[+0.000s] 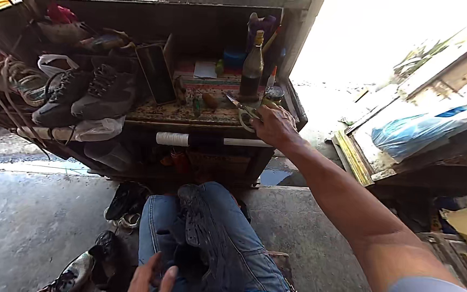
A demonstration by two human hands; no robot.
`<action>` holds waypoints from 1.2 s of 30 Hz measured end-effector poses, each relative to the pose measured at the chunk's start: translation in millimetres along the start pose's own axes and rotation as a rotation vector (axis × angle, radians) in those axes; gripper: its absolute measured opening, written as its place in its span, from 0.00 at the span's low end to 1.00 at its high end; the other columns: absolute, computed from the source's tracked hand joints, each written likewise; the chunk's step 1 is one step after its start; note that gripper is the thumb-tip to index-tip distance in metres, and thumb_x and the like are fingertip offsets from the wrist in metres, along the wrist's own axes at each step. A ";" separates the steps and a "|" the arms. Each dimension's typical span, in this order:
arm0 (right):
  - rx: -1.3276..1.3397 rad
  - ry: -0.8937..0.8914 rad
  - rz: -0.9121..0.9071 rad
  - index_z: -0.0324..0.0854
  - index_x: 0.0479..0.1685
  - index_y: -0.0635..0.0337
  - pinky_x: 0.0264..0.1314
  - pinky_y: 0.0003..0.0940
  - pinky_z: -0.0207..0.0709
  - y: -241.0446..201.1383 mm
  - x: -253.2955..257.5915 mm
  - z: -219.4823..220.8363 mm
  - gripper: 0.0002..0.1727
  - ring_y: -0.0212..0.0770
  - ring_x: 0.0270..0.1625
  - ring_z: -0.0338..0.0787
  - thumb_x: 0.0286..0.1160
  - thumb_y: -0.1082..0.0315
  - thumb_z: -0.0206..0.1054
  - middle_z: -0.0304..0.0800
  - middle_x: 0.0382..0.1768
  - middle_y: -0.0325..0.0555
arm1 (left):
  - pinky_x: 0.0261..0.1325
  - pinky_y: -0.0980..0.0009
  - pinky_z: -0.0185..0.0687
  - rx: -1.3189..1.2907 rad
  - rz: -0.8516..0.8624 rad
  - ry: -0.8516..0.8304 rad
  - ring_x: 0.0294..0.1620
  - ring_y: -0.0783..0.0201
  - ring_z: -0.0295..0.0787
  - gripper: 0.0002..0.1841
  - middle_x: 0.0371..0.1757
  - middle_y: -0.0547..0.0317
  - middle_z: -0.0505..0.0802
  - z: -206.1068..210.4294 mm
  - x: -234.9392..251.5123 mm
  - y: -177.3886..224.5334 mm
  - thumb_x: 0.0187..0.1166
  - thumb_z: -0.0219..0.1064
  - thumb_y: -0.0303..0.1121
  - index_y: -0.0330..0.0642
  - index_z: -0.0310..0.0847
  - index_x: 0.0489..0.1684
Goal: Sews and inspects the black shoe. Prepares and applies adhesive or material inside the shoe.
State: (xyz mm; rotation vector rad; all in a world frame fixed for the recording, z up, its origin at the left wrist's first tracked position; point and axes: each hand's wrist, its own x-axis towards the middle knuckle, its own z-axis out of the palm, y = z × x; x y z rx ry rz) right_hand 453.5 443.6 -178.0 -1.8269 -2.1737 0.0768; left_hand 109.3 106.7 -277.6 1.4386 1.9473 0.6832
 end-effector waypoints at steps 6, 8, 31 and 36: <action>-0.192 -0.272 0.146 0.86 0.43 0.66 0.53 0.70 0.78 -11.7 39.0 1.7 0.20 0.68 0.59 0.89 0.79 0.53 0.66 0.90 0.49 0.67 | 0.72 0.37 0.76 0.194 -0.030 -0.126 0.68 0.39 0.87 0.46 0.68 0.37 0.88 26.1 19.5 40.9 0.68 0.78 0.55 0.33 0.69 0.83; -0.152 -0.297 0.144 0.86 0.40 0.66 0.53 0.74 0.77 -6.2 45.4 0.6 0.19 0.70 0.57 0.88 0.77 0.54 0.68 0.90 0.48 0.67 | 0.74 0.40 0.76 0.106 -0.069 -0.112 0.69 0.44 0.87 0.42 0.69 0.42 0.89 32.5 24.2 36.6 0.68 0.79 0.45 0.37 0.70 0.83; 0.062 -0.378 -0.628 0.90 0.55 0.43 0.37 0.41 0.81 11.2 -202.1 -104.9 0.28 0.36 0.43 0.88 0.67 0.34 0.69 0.89 0.43 0.34 | 0.34 0.82 0.83 -0.190 0.280 0.084 0.33 0.77 0.84 0.13 0.42 0.64 0.88 3.7 27.3 40.3 0.79 0.73 0.40 0.43 0.88 0.54; -0.169 -0.393 -0.764 0.88 0.43 0.54 0.21 0.46 0.70 -39.7 -194.9 -109.9 0.23 0.51 0.31 0.85 0.74 0.44 0.60 0.80 0.31 0.44 | 0.39 0.82 0.83 -0.143 0.369 0.168 0.36 0.77 0.84 0.10 0.41 0.61 0.86 3.9 23.7 48.1 0.80 0.71 0.37 0.40 0.88 0.46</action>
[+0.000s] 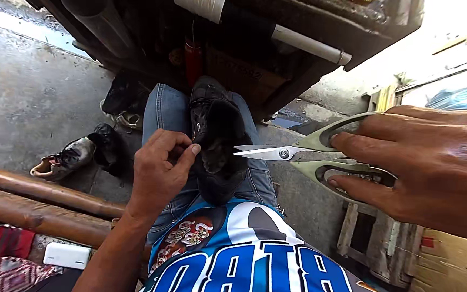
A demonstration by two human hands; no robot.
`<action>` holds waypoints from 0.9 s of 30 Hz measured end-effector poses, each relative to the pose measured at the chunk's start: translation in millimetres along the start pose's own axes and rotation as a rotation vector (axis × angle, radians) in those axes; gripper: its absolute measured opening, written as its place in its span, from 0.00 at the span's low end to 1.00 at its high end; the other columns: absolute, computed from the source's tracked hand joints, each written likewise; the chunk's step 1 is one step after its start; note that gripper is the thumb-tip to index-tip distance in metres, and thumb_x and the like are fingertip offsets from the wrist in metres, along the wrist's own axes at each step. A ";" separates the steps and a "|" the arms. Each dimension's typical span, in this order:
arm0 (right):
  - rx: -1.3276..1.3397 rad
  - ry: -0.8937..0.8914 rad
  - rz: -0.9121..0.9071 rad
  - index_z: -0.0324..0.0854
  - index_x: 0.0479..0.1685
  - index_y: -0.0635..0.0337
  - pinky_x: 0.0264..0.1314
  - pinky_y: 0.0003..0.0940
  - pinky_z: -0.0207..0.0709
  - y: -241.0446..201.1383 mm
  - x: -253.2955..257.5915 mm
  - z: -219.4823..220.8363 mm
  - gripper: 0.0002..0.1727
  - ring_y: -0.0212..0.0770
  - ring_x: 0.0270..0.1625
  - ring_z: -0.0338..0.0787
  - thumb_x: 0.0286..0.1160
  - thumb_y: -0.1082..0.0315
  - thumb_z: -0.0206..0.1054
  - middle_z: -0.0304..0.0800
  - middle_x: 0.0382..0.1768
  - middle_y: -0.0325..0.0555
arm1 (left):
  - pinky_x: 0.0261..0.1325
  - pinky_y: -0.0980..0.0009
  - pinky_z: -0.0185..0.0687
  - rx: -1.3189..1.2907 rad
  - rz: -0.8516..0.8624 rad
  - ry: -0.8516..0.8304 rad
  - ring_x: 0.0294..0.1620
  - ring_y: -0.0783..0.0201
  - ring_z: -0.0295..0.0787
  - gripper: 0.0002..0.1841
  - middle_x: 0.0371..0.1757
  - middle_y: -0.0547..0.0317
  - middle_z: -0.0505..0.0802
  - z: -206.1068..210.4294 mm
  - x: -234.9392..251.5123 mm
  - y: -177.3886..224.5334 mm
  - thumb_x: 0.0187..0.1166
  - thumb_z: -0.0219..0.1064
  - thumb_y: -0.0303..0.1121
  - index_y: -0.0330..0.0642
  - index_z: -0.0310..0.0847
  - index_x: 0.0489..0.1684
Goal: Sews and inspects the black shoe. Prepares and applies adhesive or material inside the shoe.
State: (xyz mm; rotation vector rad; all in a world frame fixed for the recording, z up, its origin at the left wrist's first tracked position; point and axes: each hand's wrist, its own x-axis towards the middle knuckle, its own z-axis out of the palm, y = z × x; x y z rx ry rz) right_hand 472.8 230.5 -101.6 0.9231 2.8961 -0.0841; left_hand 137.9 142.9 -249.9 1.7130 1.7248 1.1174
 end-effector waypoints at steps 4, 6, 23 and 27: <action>-0.123 -0.118 -0.062 0.83 0.38 0.56 0.17 0.44 0.67 -11.4 20.1 -7.8 0.19 0.53 0.28 0.83 0.75 0.49 0.59 0.77 0.28 0.46 | 0.39 0.83 0.82 -0.044 0.051 0.007 0.37 0.76 0.84 0.07 0.40 0.62 0.85 0.1 5.2 3.0 0.81 0.69 0.33 0.39 0.87 0.43; -0.166 -0.182 -0.090 0.81 0.34 0.56 0.16 0.41 0.67 -15.9 29.7 -12.6 0.18 0.51 0.28 0.84 0.75 0.50 0.60 0.76 0.27 0.45 | 0.39 0.82 0.83 -0.051 0.057 0.006 0.36 0.76 0.84 0.06 0.40 0.62 0.86 0.8 7.3 3.1 0.82 0.70 0.33 0.40 0.87 0.43; -0.183 -0.253 -0.171 0.79 0.35 0.57 0.17 0.46 0.66 -22.7 49.2 -28.2 0.16 0.54 0.26 0.83 0.85 0.56 0.56 0.76 0.27 0.48 | 0.38 0.68 0.82 0.218 -0.005 0.055 0.36 0.65 0.84 0.15 0.43 0.54 0.86 -43.8 7.8 -5.1 0.87 0.64 0.43 0.43 0.86 0.57; 0.080 -0.188 0.075 0.86 0.47 0.53 0.31 0.52 0.74 -1.2 25.4 -50.1 0.19 0.49 0.34 0.85 0.79 0.47 0.63 0.82 0.32 0.43 | 0.43 0.62 0.88 0.119 0.032 -0.163 0.42 0.63 0.87 0.23 0.48 0.54 0.89 -22.6 -13.5 25.1 0.80 0.69 0.53 0.44 0.90 0.58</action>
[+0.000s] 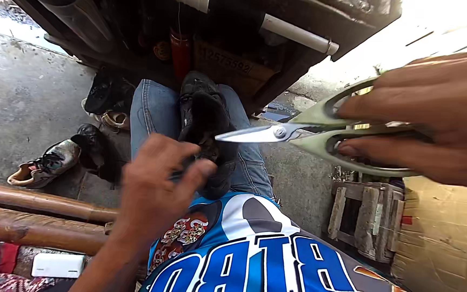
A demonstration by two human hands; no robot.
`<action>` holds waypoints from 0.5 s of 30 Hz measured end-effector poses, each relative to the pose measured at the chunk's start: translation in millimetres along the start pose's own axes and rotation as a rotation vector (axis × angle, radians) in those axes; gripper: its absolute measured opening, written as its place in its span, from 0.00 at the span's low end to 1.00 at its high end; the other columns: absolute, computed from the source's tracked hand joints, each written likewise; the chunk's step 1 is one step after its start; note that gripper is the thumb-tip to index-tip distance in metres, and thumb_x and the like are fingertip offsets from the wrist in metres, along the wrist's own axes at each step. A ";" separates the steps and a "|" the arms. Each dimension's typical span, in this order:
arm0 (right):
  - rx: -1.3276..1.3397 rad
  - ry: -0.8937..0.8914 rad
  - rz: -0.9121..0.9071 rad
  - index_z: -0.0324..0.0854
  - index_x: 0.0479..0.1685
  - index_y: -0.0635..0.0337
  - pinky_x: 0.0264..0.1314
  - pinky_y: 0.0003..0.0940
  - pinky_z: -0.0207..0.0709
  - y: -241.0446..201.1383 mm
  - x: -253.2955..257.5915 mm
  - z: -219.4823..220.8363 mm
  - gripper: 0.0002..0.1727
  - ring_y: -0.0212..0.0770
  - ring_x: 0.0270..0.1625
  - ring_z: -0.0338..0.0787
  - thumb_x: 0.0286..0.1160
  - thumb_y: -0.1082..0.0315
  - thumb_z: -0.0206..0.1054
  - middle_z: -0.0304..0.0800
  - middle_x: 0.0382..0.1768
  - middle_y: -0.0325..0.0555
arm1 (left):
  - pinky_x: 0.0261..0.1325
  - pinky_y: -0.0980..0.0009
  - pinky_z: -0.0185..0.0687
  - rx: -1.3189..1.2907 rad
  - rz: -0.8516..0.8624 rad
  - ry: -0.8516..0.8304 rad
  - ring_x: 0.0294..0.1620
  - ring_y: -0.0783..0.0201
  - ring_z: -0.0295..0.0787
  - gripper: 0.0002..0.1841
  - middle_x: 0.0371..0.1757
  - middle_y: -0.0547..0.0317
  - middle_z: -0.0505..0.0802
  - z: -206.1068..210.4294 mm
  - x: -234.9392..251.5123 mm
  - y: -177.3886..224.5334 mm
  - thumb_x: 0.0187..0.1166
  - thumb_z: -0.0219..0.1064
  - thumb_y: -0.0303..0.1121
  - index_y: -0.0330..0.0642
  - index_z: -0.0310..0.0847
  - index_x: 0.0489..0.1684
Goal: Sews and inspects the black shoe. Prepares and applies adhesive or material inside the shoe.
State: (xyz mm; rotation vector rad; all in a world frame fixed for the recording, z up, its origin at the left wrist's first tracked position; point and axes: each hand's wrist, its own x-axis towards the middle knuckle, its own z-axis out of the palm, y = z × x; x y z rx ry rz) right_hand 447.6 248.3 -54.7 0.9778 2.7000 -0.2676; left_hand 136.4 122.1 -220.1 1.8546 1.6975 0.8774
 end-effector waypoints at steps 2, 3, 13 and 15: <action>0.141 0.085 0.128 0.88 0.51 0.54 0.37 0.47 0.78 11.4 -14.9 5.5 0.18 0.44 0.39 0.88 0.74 0.50 0.69 0.87 0.37 0.43 | 0.52 0.52 0.85 0.049 0.017 -0.130 0.51 0.58 0.88 0.31 0.51 0.56 0.90 26.7 -1.8 5.7 0.74 0.68 0.66 0.47 0.90 0.57; 0.225 0.143 0.154 0.88 0.52 0.56 0.38 0.45 0.80 16.9 -20.9 12.8 0.18 0.42 0.39 0.88 0.72 0.53 0.72 0.89 0.39 0.44 | 0.53 0.48 0.79 0.095 0.016 -0.163 0.51 0.56 0.87 0.32 0.49 0.57 0.90 36.9 -1.1 1.9 0.73 0.66 0.68 0.48 0.91 0.55; 0.767 0.448 0.060 0.89 0.51 0.50 0.31 0.09 0.77 30.8 -26.1 116.6 0.15 0.14 0.33 0.82 0.69 0.54 0.74 0.90 0.39 0.24 | 0.56 0.67 0.89 -0.854 -0.411 -0.190 0.47 0.69 0.91 0.15 0.44 0.61 0.94 32.2 -46.2 -62.8 0.83 0.68 0.44 0.40 0.87 0.51; 0.798 0.430 0.091 0.90 0.49 0.52 0.31 0.12 0.79 25.9 -20.3 129.1 0.15 0.16 0.32 0.84 0.67 0.56 0.73 0.91 0.37 0.26 | 0.57 0.67 0.90 -0.662 -0.435 -0.089 0.52 0.66 0.91 0.22 0.51 0.59 0.92 30.9 -45.2 -48.9 0.76 0.75 0.45 0.41 0.82 0.61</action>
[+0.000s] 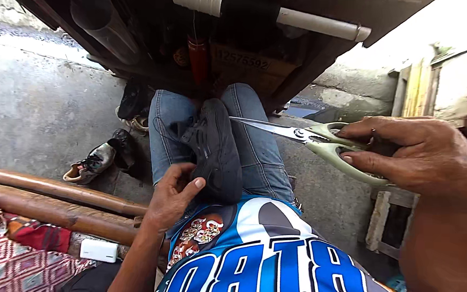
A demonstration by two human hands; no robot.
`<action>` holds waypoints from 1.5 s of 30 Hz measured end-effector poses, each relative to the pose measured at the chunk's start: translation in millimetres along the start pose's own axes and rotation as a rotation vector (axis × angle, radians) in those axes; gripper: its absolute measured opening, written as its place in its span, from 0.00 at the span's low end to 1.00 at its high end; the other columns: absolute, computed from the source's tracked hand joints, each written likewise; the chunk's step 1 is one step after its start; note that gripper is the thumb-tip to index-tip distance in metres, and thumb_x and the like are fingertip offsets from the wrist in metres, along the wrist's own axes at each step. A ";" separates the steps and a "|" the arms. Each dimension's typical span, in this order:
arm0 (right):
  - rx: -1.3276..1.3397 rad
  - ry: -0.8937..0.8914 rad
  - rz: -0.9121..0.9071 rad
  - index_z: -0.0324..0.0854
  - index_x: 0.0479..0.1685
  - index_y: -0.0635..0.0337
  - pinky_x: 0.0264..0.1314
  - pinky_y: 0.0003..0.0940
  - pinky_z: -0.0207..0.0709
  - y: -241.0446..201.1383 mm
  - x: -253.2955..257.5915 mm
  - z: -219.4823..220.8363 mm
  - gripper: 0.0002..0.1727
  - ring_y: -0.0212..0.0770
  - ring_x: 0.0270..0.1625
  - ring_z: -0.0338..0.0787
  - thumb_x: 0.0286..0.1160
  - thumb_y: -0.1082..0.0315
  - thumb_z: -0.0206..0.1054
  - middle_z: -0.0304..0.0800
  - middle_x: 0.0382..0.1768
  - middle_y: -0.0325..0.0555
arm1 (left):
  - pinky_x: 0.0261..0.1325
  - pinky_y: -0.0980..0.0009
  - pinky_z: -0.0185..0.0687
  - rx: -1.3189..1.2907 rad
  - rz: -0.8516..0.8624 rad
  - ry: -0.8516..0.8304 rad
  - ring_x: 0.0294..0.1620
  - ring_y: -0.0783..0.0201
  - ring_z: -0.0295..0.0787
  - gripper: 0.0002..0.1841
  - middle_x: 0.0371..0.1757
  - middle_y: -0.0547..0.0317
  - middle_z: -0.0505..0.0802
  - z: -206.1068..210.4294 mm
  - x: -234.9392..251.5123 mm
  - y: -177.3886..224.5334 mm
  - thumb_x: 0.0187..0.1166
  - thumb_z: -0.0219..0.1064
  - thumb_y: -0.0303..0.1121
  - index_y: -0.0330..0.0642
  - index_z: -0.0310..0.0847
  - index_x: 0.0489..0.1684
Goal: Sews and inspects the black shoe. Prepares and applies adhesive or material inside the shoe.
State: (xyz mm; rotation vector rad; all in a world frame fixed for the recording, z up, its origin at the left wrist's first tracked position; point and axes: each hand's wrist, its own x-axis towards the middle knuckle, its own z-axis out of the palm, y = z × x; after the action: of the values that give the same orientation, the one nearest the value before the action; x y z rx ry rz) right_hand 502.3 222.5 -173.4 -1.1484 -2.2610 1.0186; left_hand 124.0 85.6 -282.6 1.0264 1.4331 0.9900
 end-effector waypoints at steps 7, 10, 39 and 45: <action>0.029 0.003 0.076 0.90 0.49 0.51 0.29 0.17 0.79 29.8 -17.3 21.0 0.18 0.20 0.31 0.84 0.65 0.52 0.75 0.90 0.36 0.28 | 0.69 0.47 0.74 0.807 0.402 0.086 0.66 0.52 0.80 0.24 0.61 0.52 0.87 12.3 27.7 56.7 0.79 0.69 0.50 0.49 0.85 0.70; 0.008 -0.008 0.094 0.90 0.49 0.50 0.29 0.19 0.77 41.1 -26.5 27.2 0.20 0.20 0.32 0.83 0.65 0.47 0.75 0.89 0.37 0.27 | 0.64 0.45 0.70 1.020 0.515 -0.060 0.57 0.51 0.83 0.15 0.48 0.55 0.89 17.7 52.7 62.2 0.81 0.64 0.44 0.48 0.93 0.51; -0.265 0.020 -0.069 0.92 0.50 0.55 0.42 0.39 0.84 62.2 -28.4 82.9 0.21 0.41 0.43 0.91 0.75 0.48 0.69 0.92 0.39 0.44 | 0.50 0.58 0.74 0.984 0.436 -0.160 0.46 0.58 0.79 0.12 0.39 0.59 0.82 27.4 78.9 68.6 0.86 0.59 0.39 0.45 0.87 0.38; -0.319 -0.015 -0.091 0.92 0.51 0.56 0.37 0.42 0.83 63.3 -29.3 82.6 0.21 0.44 0.40 0.91 0.78 0.48 0.66 0.91 0.36 0.45 | 0.51 0.62 0.73 0.879 0.433 -0.181 0.46 0.62 0.78 0.12 0.39 0.62 0.82 29.8 79.7 71.8 0.86 0.59 0.38 0.46 0.86 0.37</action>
State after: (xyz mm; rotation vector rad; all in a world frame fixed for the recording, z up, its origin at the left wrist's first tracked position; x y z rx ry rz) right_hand 500.1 188.5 -276.1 -1.1479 -2.5267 0.6484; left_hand 153.9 183.6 -239.0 2.0748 1.5428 0.5007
